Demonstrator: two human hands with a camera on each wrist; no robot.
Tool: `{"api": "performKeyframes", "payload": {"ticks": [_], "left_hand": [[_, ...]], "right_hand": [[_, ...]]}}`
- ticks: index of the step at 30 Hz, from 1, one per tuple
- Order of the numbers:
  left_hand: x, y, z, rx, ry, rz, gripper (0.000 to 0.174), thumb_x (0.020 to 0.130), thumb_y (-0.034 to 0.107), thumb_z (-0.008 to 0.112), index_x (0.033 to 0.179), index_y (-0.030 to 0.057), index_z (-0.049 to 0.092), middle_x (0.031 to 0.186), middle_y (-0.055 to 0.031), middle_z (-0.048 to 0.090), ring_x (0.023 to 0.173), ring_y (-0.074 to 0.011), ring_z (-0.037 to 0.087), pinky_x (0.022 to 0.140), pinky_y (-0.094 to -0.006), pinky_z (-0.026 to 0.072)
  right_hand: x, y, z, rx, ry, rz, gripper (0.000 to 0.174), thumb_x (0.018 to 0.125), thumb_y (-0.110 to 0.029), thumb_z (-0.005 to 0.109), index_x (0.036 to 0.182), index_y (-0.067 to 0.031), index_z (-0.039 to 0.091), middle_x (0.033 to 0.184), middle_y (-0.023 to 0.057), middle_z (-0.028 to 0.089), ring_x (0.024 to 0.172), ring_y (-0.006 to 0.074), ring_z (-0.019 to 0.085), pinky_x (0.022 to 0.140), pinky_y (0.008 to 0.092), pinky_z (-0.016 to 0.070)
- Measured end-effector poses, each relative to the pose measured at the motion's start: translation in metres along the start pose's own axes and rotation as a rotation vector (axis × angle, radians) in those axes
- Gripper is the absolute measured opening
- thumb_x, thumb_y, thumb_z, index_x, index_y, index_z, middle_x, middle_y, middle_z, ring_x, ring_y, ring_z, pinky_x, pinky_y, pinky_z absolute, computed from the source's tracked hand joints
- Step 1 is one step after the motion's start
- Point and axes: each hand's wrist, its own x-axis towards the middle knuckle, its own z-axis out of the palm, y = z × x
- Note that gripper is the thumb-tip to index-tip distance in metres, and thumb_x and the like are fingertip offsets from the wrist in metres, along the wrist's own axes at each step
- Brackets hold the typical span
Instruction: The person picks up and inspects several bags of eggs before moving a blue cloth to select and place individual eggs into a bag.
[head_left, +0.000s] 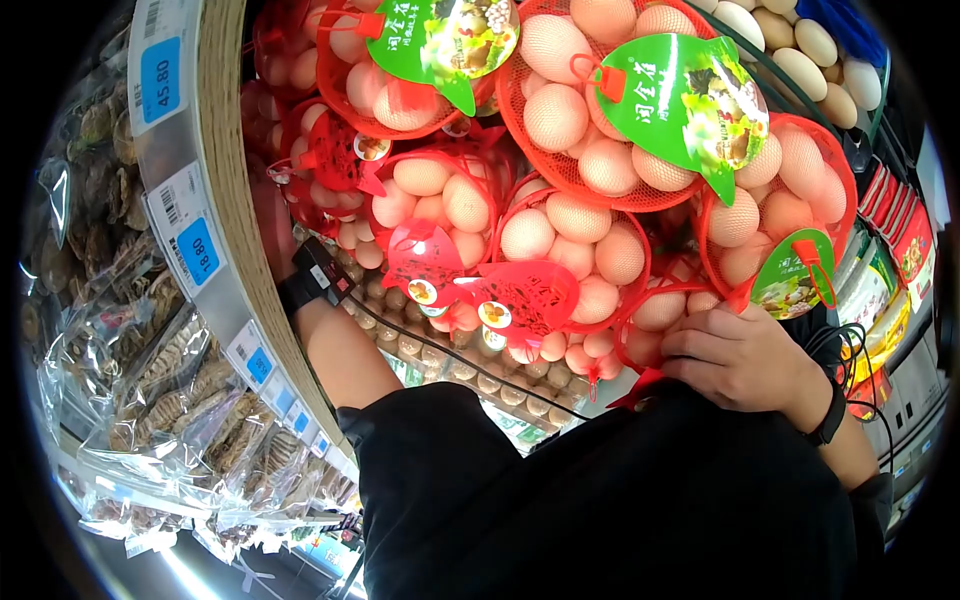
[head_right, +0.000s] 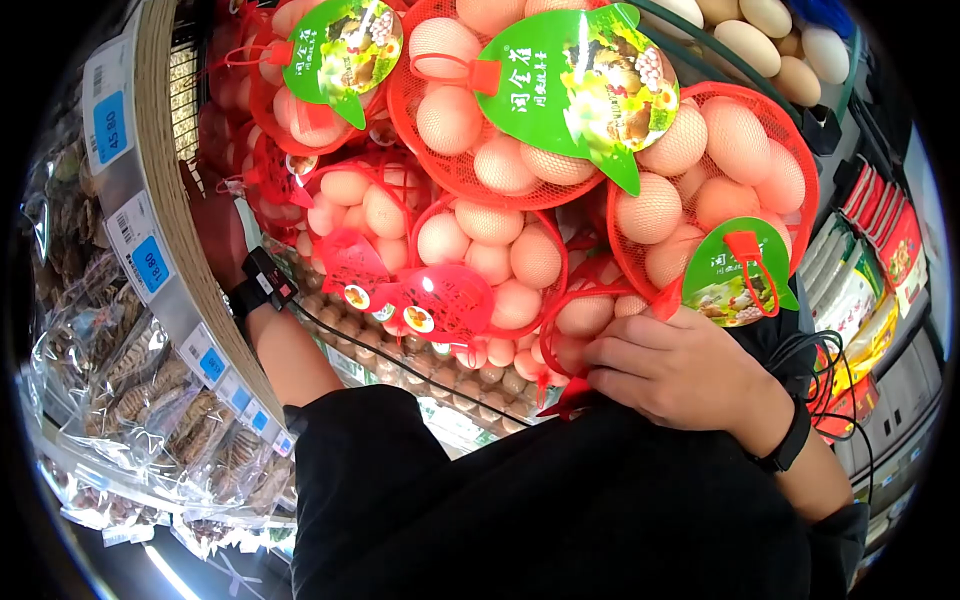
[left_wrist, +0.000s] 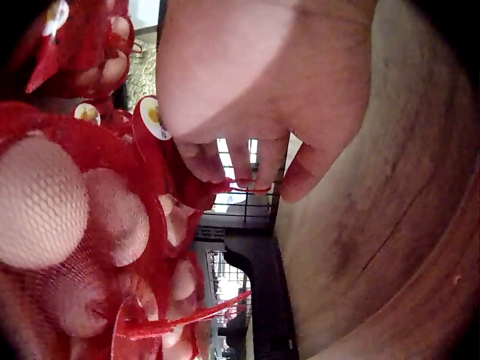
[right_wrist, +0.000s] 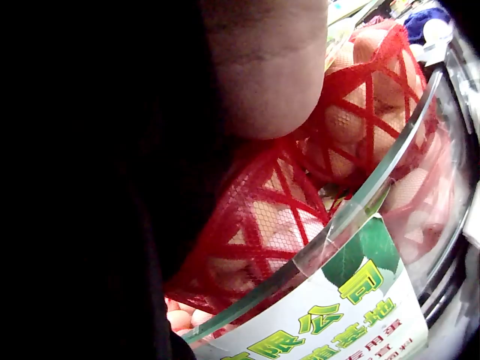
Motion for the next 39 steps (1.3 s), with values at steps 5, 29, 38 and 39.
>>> {"api": "performKeyframes", "payload": {"ticks": [5, 29, 38, 39], "left_hand": [[0.001, 0.009, -0.005, -0.284, 0.02, -0.053, 0.041, 0.099, 0.026, 0.05, 0.133, 0.0025, 0.053, 0.127, -0.0172, 0.058, 0.113, -0.0299, 0.057, 0.097, -0.0386, 0.0436], [-0.108, -0.075, 0.065, -1.115, -0.026, -0.879, 0.057, 0.088, 0.006, 0.061, 0.14, -0.0039, 0.039, 0.121, -0.0154, 0.056, 0.104, -0.0218, 0.056, 0.085, -0.0318, 0.049], [-0.097, -0.063, 0.075, -0.807, -0.277, -0.604, 0.077, 0.08, 0.019, 0.077, 0.145, 0.0028, 0.039, 0.137, -0.0131, 0.053, 0.121, -0.0246, 0.053, 0.102, -0.0362, 0.0418], [-0.096, -0.072, 0.081, -0.808, -0.278, -0.605, 0.077, 0.08, 0.019, 0.077, 0.145, 0.0028, 0.039, 0.137, -0.0131, 0.053, 0.121, -0.0246, 0.053, 0.102, -0.0362, 0.0418]], "right_hand": [[-0.001, -0.001, 0.003, 0.044, 0.009, 0.024, 0.017, 0.076, -0.015, 0.065, 0.093, -0.0182, 0.068, 0.104, -0.007, 0.061, 0.091, 0.0144, 0.055, 0.081, 0.0308, 0.0435], [-0.001, 0.0, 0.007, 0.069, 0.081, -0.009, 0.013, 0.077, -0.017, 0.065, 0.09, -0.0139, 0.066, 0.104, -0.0028, 0.061, 0.098, 0.0189, 0.056, 0.08, 0.0319, 0.0443], [0.0, -0.002, 0.005, 0.051, 0.065, 0.015, 0.01, 0.077, -0.017, 0.065, 0.087, -0.0139, 0.065, 0.105, -0.0035, 0.06, 0.097, 0.0174, 0.056, 0.077, 0.0309, 0.0433], [0.0, -0.002, 0.004, 0.051, 0.064, 0.015, 0.01, 0.077, -0.017, 0.065, 0.087, -0.0139, 0.065, 0.105, -0.0035, 0.06, 0.097, 0.0174, 0.056, 0.077, 0.0309, 0.0433]]}}
